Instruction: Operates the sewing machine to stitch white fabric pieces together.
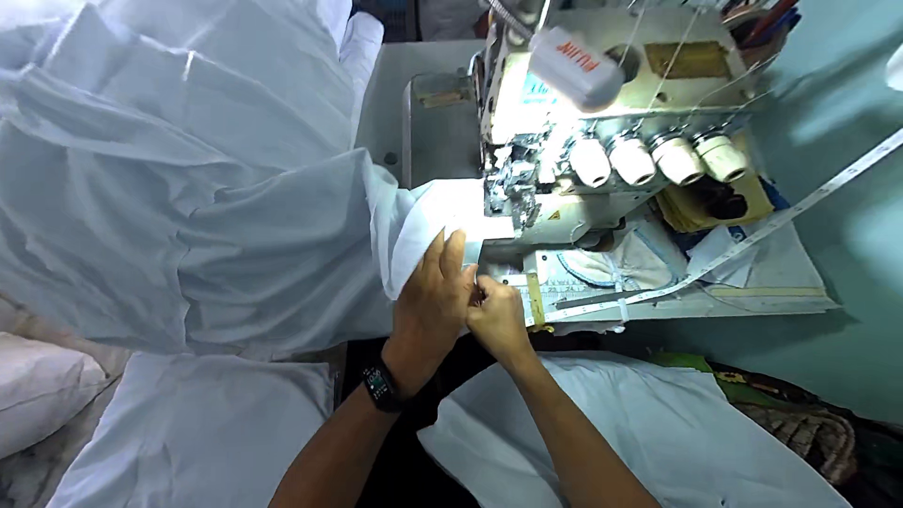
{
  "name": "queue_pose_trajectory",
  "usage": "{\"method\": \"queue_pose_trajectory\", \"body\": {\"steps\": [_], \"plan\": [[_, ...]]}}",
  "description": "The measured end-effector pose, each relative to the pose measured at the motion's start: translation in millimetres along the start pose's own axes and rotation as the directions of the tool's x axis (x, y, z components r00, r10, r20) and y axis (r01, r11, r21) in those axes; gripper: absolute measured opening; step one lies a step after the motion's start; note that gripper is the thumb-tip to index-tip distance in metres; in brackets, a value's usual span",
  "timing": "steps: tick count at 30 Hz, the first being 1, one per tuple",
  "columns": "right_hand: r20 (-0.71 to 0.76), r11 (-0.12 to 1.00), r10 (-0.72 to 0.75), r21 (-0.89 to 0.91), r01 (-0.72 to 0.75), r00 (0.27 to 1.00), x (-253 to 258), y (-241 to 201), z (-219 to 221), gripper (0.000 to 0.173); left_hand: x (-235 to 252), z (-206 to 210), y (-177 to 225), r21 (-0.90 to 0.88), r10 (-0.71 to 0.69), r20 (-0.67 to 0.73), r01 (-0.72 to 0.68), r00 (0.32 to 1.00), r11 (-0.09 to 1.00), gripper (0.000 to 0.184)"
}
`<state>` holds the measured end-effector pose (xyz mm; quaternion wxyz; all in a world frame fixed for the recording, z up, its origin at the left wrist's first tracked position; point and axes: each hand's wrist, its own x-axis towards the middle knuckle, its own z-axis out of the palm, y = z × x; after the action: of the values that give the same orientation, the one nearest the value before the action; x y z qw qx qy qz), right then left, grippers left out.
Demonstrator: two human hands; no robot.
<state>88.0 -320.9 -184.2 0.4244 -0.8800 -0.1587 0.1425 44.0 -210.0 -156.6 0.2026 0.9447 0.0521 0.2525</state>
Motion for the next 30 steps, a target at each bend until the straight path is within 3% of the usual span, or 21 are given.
{"method": "queue_pose_trajectory", "body": {"steps": [2,4,6,9,11,13,14,16,17,18,20,21,23,25,27,30], "plan": [[0.121,0.934,0.110,0.327,-0.145,0.986,10,6,-18,0.010,31,-6,-15,-0.091,-0.008,0.153,0.023,0.988,0.996,0.043],[0.184,0.744,0.197,0.611,-0.269,0.963,20,13,-34,0.020,72,-9,-35,-0.145,0.011,0.217,0.021,0.976,0.989,0.042],[0.087,0.649,0.266,0.720,-0.245,0.960,30,21,-39,0.023,109,-6,-48,-0.117,0.006,0.220,0.021,0.976,0.993,0.034],[-0.282,0.814,0.164,0.580,0.032,0.945,27,34,-38,0.022,136,2,-66,-0.015,0.042,0.008,-0.042,0.999,0.999,0.021],[-0.525,0.876,-0.057,0.381,0.294,0.849,13,37,-31,0.016,137,5,-77,0.026,0.089,-0.109,-0.087,0.990,0.996,0.017],[-0.550,0.807,-0.317,0.270,0.524,0.772,3,37,-24,0.016,127,-2,-78,0.005,0.103,-0.101,-0.103,0.990,0.995,0.017],[-0.486,0.787,-0.388,0.267,0.557,0.783,0,37,-19,0.021,117,-6,-74,-0.016,0.137,-0.113,-0.140,0.984,0.990,0.017],[-0.307,0.845,-0.289,0.364,0.393,0.907,-5,32,-9,0.029,92,-20,-60,-0.133,0.195,-0.131,-0.212,0.972,0.968,0.018],[-0.166,0.874,-0.140,0.443,0.201,0.976,-6,28,-8,0.028,80,-30,-56,-0.224,0.218,-0.108,-0.237,0.970,0.945,0.022],[0.006,0.852,0.014,0.524,-0.015,1.000,-6,21,-10,0.017,69,-40,-55,-0.310,0.252,-0.057,-0.257,0.966,0.915,0.028],[0.318,0.663,0.179,0.660,-0.353,0.931,-5,9,-13,0.024,57,-51,-62,-0.426,0.338,0.061,-0.281,0.939,0.860,0.050],[0.392,0.569,0.168,0.710,-0.414,0.904,-7,4,-13,0.029,54,-51,-67,-0.439,0.373,0.125,-0.286,0.919,0.852,0.059],[0.332,0.477,-0.001,0.829,-0.291,0.943,-12,1,-13,0.018,49,-51,-75,-0.398,0.404,0.238,-0.291,0.883,0.870,0.071],[0.144,0.538,-0.273,0.842,0.027,0.951,-12,0,-16,0.015,48,-51,-79,-0.360,0.402,0.293,-0.289,0.867,0.887,0.071],[0.058,0.604,-0.428,0.760,0.238,0.902,-12,-3,-24,0.034,48,-53,-77,-0.386,0.397,0.308,-0.268,0.864,0.883,0.056],[0.065,0.690,-0.472,0.649,0.322,0.879,-10,2,-31,0.042,50,-53,-65,-0.480,0.413,0.275,-0.249,0.868,0.842,0.020]]}}
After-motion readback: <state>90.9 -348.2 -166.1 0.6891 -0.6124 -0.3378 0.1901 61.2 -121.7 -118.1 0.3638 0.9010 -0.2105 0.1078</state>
